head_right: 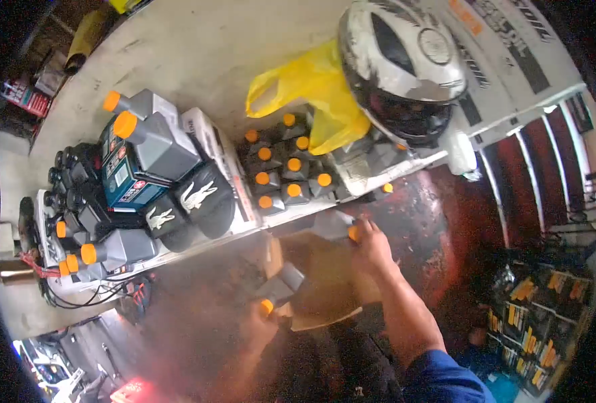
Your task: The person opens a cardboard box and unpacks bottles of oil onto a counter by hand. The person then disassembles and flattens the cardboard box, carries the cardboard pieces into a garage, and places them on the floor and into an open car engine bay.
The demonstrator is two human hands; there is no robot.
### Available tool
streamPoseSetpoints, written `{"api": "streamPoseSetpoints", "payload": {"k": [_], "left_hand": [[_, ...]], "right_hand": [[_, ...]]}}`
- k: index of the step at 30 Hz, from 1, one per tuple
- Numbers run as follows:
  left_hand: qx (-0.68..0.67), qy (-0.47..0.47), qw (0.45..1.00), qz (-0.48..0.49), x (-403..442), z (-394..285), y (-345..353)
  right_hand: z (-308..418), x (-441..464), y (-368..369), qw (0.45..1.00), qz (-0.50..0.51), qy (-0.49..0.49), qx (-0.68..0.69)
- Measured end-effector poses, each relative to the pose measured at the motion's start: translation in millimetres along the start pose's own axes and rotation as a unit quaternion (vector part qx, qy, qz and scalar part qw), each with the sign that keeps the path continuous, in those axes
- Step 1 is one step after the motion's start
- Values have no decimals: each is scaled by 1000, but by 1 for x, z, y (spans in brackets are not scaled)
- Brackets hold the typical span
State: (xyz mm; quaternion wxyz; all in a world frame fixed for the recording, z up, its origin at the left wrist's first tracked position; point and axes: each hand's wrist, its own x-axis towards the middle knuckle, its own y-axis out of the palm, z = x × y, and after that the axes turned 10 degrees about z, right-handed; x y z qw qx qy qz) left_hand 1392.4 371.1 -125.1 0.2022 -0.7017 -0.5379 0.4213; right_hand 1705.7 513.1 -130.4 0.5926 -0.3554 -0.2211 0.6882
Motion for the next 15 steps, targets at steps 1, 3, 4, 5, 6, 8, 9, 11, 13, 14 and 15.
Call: {"api": "streamPoseSetpoints", "payload": {"k": [1, 3, 4, 5, 6, 8, 9, 11, 13, 14, 15], "left_hand": [[-11, -17, 1000, 0, -7, 7, 1], [12, 7, 998, -63, -19, 7, 1], [9, 9, 998, -63, -24, 8, 0], [-5, 3, 999, -45, -29, 9, -2], [-17, -12, 999, -33, -35, 12, -6], [9, -32, 999, -40, -49, 10, -11], [28, -25, 999, -25, -53, 10, -14], [49, -30, 998, -22, -63, 11, -23], [49, 20, 998, -35, -69, 9, -31], [49, 16, 998, -40, -73, 6, -37], [56, 5, 998, -26, -78, 2, -48]], "right_hand": [[13, 9, -17, 1000, -2, -8, -14], [19, 30, -44, 998, -12, -29, -56], [19, 44, -53, 995, -19, -44, -83], [19, 59, -65, 993, 14, -5, -118], [18, 78, -74, 987, 51, 25, -148], [15, 119, -83, 978, 113, 128, -123], [-1, 132, -75, 984, 60, 80, -150], [-8, 155, -64, 983, -2, 53, -178], [-12, 163, -67, 981, -5, 67, -182], [-25, 161, -64, 983, -19, 18, -184], [-27, 157, -63, 981, -35, -34, -186]]}}
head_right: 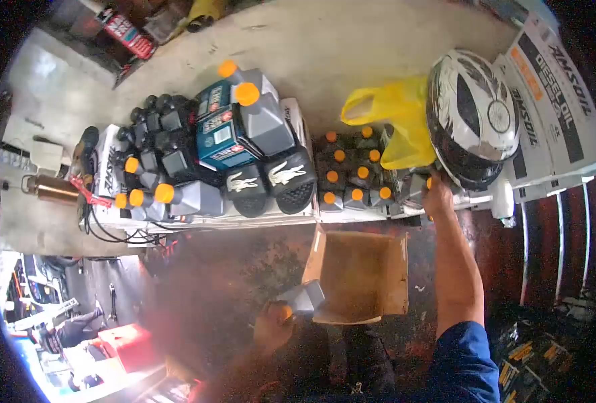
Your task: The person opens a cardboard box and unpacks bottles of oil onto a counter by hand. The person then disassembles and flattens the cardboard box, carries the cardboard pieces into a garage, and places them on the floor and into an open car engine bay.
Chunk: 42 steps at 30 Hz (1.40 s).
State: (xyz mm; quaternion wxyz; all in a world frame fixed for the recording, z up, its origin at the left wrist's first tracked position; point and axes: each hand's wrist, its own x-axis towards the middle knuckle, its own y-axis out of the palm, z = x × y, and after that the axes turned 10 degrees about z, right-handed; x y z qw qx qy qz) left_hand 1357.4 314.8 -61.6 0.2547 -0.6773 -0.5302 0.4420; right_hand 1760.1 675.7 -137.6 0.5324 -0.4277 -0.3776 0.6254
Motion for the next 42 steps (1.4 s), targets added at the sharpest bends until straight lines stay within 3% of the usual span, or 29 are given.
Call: {"api": "streamPoseSetpoints", "payload": {"k": [1, 2, 4, 6, 9, 11, 13, 15, 17, 19, 20, 21, 22, 24, 27, 29, 30, 31, 32, 33, 34, 35, 36, 37, 38, 39, 40, 42], "left_hand": [[8, -9, 1000, 13, -2, -3, -11], [8, -13, 1000, 0, -4, -5, -21], [-11, -39, 999, 24, -12, -7, -40], [-8, -43, 999, -13, -18, -11, -58], [-24, -41, 997, -64, -17, -19, -89], [-45, -36, 995, -83, -15, -21, -109], [-34, -6, 992, -119, -12, -19, -131], [-9, 1, 980, -200, -4, -35, -175], [-17, -9, 972, -233, 3, -60, -237], [-26, -35, 971, -236, 11, -91, -300], [-34, -64, 968, -240, 16, -97, -321], [1, 0, 942, -335, 32, -86, -329], [-49, 47, 909, -412, 54, -78, -341], [-56, 43, 912, -404, 88, -81, -388], [40, -54, 909, -412, 148, -94, -436], [30, -87, 925, -369, 198, -80, -452], [39, -90, 927, -363, 220, -73, -454], [65, -65, 938, -336, 262, -34, -457], [110, -132, 943, -284, 279, -33, -456], [66, -95, 942, -315, 310, 4, -447], [146, -94, 942, -286, 357, 67, -453], [50, -89, 956, -275, 336, 34, -434], [-46, -89, 959, -266, 302, -8, -431], [68, -79, 937, -333, 299, -11, -428], [32, -38, 942, -332, 305, 9, -430], [95, -34, 920, -378, 294, 15, -422], [53, -55, 947, -313, 254, -11, -409], [19, 6, 937, -349, 198, 1, -363]], "right_hand": [[11, -9, -11, 991, 80, 104, 11], [18, -19, -13, 997, 18, 72, 9], [17, -31, -10, 996, -8, 66, 55], [21, -47, -14, 993, -28, 25, 109], [7, -69, 4, 991, -70, 62, 97], [12, -95, 2, 979, 52, 151, 126], [15, -138, 9, 989, 83, 98, 71], [22, -175, 1, 923, 264, 180, 215], [-9, -218, 49, 930, 317, 173, 69], [-41, -265, 89, 865, 370, 257, 221], [-48, -289, 100, 891, 385, 209, 121], [-49, -312, 105, 905, 395, 159, 19], [-71, -329, 133, 892, 426, 149, 33], [-110, -361, 183, 862, 486, 131, 62], [11, -367, 57, 891, 406, 185, 87], [36, -369, 41, 877, 386, 224, 176], [24, -369, 67, 889, 368, 228, 153], [8, -375, 95, 898, 350, 233, 129], [7, -375, 90, 893, 348, 188, 213], [28, -372, 77, 880, 315, 264, 238], [64, -356, 30, 841, 353, 302, 275], [20, -371, 82, 907, 317, 181, 209], [19, -377, 82, 898, 319, 246, 176], [24, -366, 85, 887, 317, 303, 141], [19, -358, 86, 887, 313, 311, 133], [15, -352, 90, 888, 310, 316, 126], [13, -347, 95, 885, 315, 319, 127], [9, -338, 107, 906, 265, 322, 72]]}}
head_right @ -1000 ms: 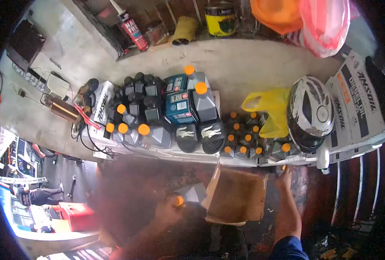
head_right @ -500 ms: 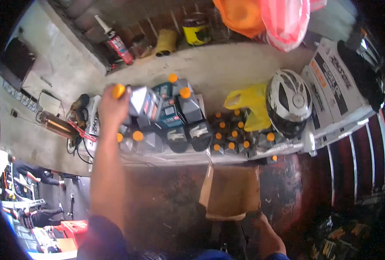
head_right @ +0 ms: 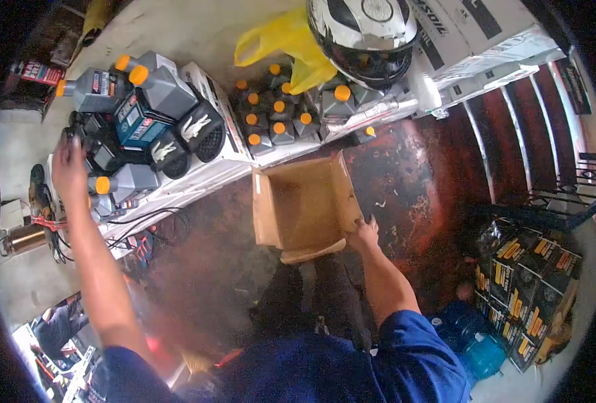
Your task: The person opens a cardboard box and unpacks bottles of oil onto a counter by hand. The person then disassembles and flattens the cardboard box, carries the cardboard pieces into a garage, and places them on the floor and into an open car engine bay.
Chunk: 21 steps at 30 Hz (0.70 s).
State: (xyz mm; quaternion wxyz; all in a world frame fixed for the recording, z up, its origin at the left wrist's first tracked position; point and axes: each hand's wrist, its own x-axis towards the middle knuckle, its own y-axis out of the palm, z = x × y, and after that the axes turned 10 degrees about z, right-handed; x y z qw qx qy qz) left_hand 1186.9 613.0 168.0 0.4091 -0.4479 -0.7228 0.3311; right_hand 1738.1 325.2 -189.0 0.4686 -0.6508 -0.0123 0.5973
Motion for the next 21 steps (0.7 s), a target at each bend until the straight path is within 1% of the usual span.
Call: {"api": "streamPoseSetpoints", "payload": {"k": [1, 2, 3, 4, 5, 6, 7, 8, 9, 10, 11, 12, 13, 14, 15, 16, 17, 18, 19, 20, 21], "left_hand": [[95, 22, 992, 76, -44, -7, -13], [35, 42, 998, 40, -96, 2, -4], [72, 9, 996, 43, -149, 5, 0], [-54, -171, 965, 192, -198, 28, 2], [45, -174, 967, 182, -246, -4, 13], [-37, -188, 962, 194, -313, 23, 33], [-111, -205, 934, 270, -361, 18, 35], [13, -346, 843, 411, -405, 15, 48], [59, -322, 795, 511, -447, 13, 54], [-29, -326, 747, 579, -526, 53, 74], [-30, -299, 741, 601, -556, 45, 77], [-33, -271, 733, 623, -581, 30, 80], [-40, -281, 731, 621, -595, 19, 80], [-48, -298, 717, 628, -605, 11, 83], [-56, -314, 705, 633, -611, 8, 84], [-61, -323, 708, 625, -616, 10, 84], [3, -205, 752, 626, -621, 13, 84], [71, -84, 781, 615, -628, 18, 84], [69, -95, 786, 607, -643, 25, 88], [-40, -174, 839, 513, -657, 30, 94], [-148, -246, 869, 404, -671, 33, 95]], "right_hand": [[-2, 12, 1, 1000, 9, 0, -2], [-4, 24, 3, 999, 30, -22, -37], [-4, 37, 3, 995, 51, -45, -72], [0, 47, 0, 991, 77, -40, -105], [-4, 64, 5, 989, 84, -48, -109], [-15, 89, 20, 990, 99, -52, -85], [-21, 110, 32, 990, 114, -57, -62], [-26, 128, 43, 989, 128, -59, -41], [-10, 126, 33, 988, 136, -63, -49], [17, 113, 8, 933, 206, -147, -254], [38, 99, -6, 825, 265, -222, -446], [42, 91, -2, 818, 270, -223, -456], [45, 83, 3, 886, 191, -261, -331], [50, 76, 7, 930, 105, -293, -195], [58, 63, 6, 926, 106, -300, -204], [67, 45, 3, 917, 107, -343, -174], [77, 26, 0, 904, 110, -386, -144], [84, 11, 2, 902, 136, -390, -128], [92, -6, 4, 896, 138, -400, -136], [99, -24, 7, 889, 153, -418, -109], [106, -45, 10, 880, 170, -435, -83]]}}
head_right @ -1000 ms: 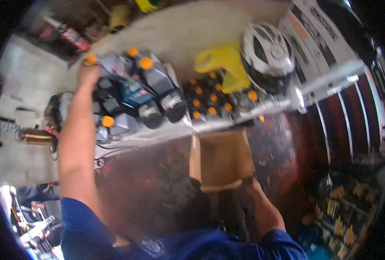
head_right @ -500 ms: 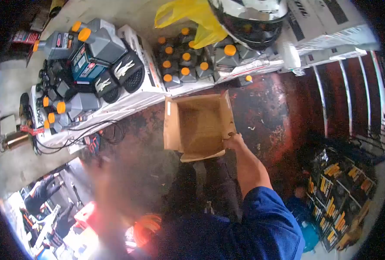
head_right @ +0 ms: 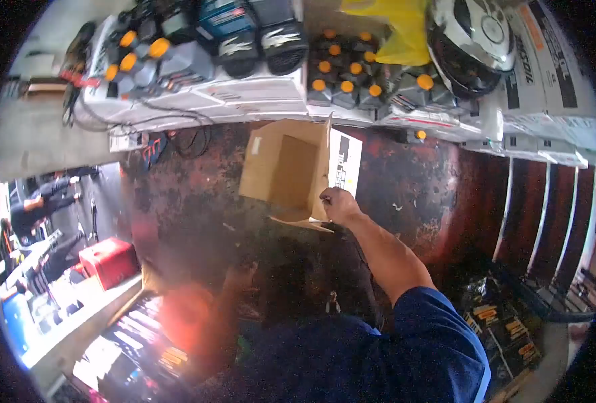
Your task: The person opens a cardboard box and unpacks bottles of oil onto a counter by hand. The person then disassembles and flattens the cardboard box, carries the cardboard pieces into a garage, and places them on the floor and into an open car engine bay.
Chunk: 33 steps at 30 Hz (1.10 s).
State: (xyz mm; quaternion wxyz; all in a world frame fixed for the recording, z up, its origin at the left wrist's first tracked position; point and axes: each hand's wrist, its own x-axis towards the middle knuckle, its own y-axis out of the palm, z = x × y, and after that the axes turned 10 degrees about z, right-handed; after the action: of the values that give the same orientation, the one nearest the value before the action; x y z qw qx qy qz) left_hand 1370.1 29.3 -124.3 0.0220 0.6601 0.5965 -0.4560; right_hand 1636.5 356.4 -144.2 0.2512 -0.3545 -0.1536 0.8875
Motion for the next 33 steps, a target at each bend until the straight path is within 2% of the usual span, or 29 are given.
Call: {"api": "streamPoseSetpoints", "payload": {"k": [1, 3, 4, 5, 6, 7, 8, 9, 10, 12, 13, 15, 16, 18, 20, 21, 22, 23, 25, 26, 27, 28, 29, 30, 31, 33], "left_hand": [[-7, -4, 1000, -13, -7, -5, 0], [-169, -138, 976, 13, -14, -23, 2], [-251, -198, 947, 29, -15, -36, 2], [-332, -253, 908, 46, -20, -47, 5], [-412, -304, 857, 65, -29, -50, 11], [-426, -298, 852, 53, -37, -46, 21], [-498, -306, 808, 69, -45, -40, 29], [-567, -311, 758, 85, -53, -30, 40], [-583, -303, 750, 74, -57, -13, 57], [-577, -24, 814, 60, -64, 22, 92], [-669, -79, 736, 62, -85, 3, 60], [-825, -192, 531, 9, -133, -49, -17], [-834, -180, 521, -3, -140, -45, -26], [-859, -106, 501, 2, -154, -34, -36], [-864, -90, 496, -16, -166, -26, -39], [-852, -75, 511, -91, -184, -42, -56], [-834, -61, 524, -164, -195, -52, -68], [-836, -49, 521, -165, -197, -54, -72], [-789, 75, 520, -318, -202, -59, -78], [-789, 84, 518, -319, -203, -59, -83], [-756, 111, 518, -384, -205, -59, -90], [-719, 135, 515, -447, -206, -58, -96], [-718, 140, 513, -449, -207, -49, -99], [-630, 106, 604, -477, -212, -35, -105], [-531, 68, 682, -498, -213, -26, -109], [-512, 54, 681, -521, -213, -17, -125]], "right_hand": [[19, -8, 6, 999, 8, -21, 35], [58, -18, 21, 996, 26, -52, 66], [82, -26, 26, 996, 34, -52, 67], [93, -28, 39, 994, 20, -95, 53], [108, -33, 48, 994, 28, -103, 39], [129, -37, 52, 992, 52, -104, 51], [150, -40, 55, 990, 77, -106, 62], [174, -46, 57, 988, 116, -62, 79], [195, -53, 61, 987, 126, -73, 63], [237, -68, 71, 969, 149, -145, 132], [259, -79, 74, 963, 169, -155, 140], [295, -112, 72, 941, 179, -229, 175], [307, -128, 69, 923, 185, -277, 191], [320, -158, 56, 911, 179, -349, 131], [313, -174, 37, 878, 183, -433, 89], [315, -185, 32, 875, 188, -440, 77], [319, -196, 26, 883, 180, -410, 141], [321, -205, 23, 887, 169, -379, 205], [319, -203, 22, 894, 156, -365, 210], [314, -198, 24, 900, 145, -344, 224], [314, -194, 26, 923, 114, -333, 157], [314, -190, 25, 921, 113, -338, 154], [315, -184, 26, 950, 97, -279, 105], [322, -180, 30, 971, 80, -218, 55], [329, -173, 36, 965, 85, -240, 68], [345, -155, 42, 965, 66, -253, 17]]}}
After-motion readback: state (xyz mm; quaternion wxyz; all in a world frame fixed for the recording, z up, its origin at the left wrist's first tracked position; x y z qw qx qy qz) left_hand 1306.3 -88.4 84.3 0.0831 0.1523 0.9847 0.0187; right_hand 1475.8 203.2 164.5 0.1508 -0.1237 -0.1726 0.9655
